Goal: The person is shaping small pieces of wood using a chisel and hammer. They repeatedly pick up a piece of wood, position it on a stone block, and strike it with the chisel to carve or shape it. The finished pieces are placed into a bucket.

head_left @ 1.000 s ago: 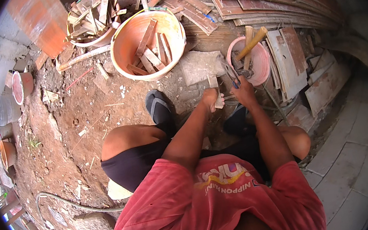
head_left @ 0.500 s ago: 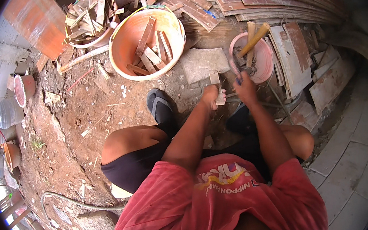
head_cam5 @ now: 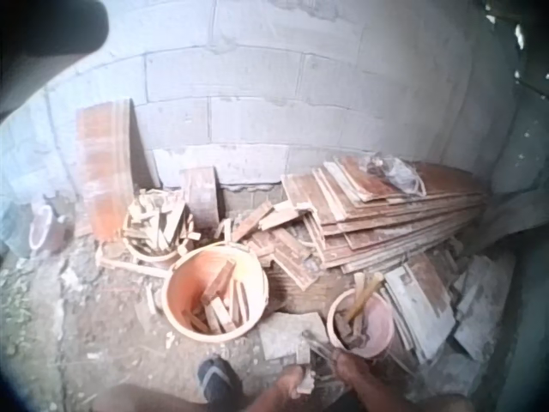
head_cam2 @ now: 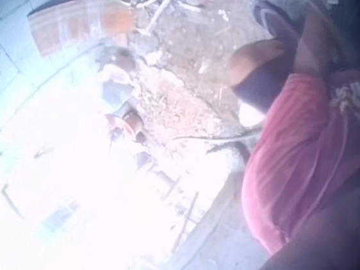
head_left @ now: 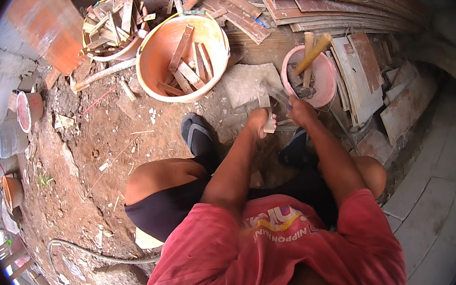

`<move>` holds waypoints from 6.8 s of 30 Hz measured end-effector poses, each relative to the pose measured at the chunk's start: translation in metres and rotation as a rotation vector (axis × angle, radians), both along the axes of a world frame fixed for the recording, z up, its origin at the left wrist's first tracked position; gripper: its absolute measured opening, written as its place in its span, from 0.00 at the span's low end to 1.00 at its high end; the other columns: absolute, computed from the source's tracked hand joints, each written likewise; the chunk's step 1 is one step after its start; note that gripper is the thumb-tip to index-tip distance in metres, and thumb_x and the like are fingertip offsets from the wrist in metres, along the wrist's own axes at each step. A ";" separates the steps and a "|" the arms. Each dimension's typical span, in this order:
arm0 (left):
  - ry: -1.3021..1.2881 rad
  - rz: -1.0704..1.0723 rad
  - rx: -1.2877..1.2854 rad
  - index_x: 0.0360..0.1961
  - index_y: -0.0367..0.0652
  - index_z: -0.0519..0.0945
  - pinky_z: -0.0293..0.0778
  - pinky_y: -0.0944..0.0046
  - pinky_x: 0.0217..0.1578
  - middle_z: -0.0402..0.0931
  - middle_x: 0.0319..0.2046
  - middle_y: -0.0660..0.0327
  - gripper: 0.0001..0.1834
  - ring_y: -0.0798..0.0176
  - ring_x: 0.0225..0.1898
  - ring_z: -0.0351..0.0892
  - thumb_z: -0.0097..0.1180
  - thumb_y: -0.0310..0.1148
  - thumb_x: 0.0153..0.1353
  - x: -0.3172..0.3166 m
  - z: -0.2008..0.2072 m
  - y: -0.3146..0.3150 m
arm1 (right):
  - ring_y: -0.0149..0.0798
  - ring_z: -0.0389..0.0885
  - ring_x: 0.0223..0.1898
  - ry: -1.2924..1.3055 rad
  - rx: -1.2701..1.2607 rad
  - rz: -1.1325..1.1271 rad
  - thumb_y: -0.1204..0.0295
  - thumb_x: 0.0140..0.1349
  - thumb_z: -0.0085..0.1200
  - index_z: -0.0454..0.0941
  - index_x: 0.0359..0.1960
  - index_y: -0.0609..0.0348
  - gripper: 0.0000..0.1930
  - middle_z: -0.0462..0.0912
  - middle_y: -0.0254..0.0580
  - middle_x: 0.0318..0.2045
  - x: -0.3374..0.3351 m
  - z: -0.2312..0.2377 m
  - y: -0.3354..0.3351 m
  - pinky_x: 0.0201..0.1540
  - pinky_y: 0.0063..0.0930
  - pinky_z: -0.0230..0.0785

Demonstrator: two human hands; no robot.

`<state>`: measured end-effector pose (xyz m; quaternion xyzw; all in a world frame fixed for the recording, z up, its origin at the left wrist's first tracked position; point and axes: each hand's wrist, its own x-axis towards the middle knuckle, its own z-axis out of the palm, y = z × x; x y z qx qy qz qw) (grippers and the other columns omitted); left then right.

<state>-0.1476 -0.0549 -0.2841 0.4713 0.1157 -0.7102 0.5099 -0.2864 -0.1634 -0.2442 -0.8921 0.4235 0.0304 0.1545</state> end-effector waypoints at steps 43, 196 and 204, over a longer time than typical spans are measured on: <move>-1.199 -0.073 -0.591 0.49 0.39 0.73 0.73 0.57 0.43 0.79 0.38 0.47 0.21 0.50 0.39 0.79 0.61 0.29 0.52 0.026 0.107 0.004 | 0.36 0.82 0.36 -0.275 1.189 -0.270 0.64 0.67 0.49 0.49 0.72 0.54 0.35 0.78 0.48 0.46 -0.034 0.245 0.050 0.23 0.23 0.74; -0.310 -0.276 0.022 0.43 0.37 0.75 0.81 0.55 0.22 0.75 0.31 0.55 0.13 0.58 0.24 0.78 0.47 0.33 0.63 0.027 0.027 0.022 | 0.62 0.79 0.36 -0.249 -0.043 -0.013 0.66 0.54 0.59 0.73 0.33 0.64 0.14 0.79 0.59 0.29 0.013 -0.021 0.000 0.39 0.48 0.70; -0.299 -0.251 0.040 0.41 0.36 0.75 0.79 0.54 0.19 0.75 0.27 0.55 0.12 0.59 0.22 0.77 0.48 0.34 0.64 0.025 0.019 0.025 | 0.62 0.78 0.33 -0.524 -0.100 -0.237 0.66 0.60 0.54 0.72 0.35 0.64 0.12 0.78 0.61 0.29 0.047 0.024 0.022 0.37 0.47 0.69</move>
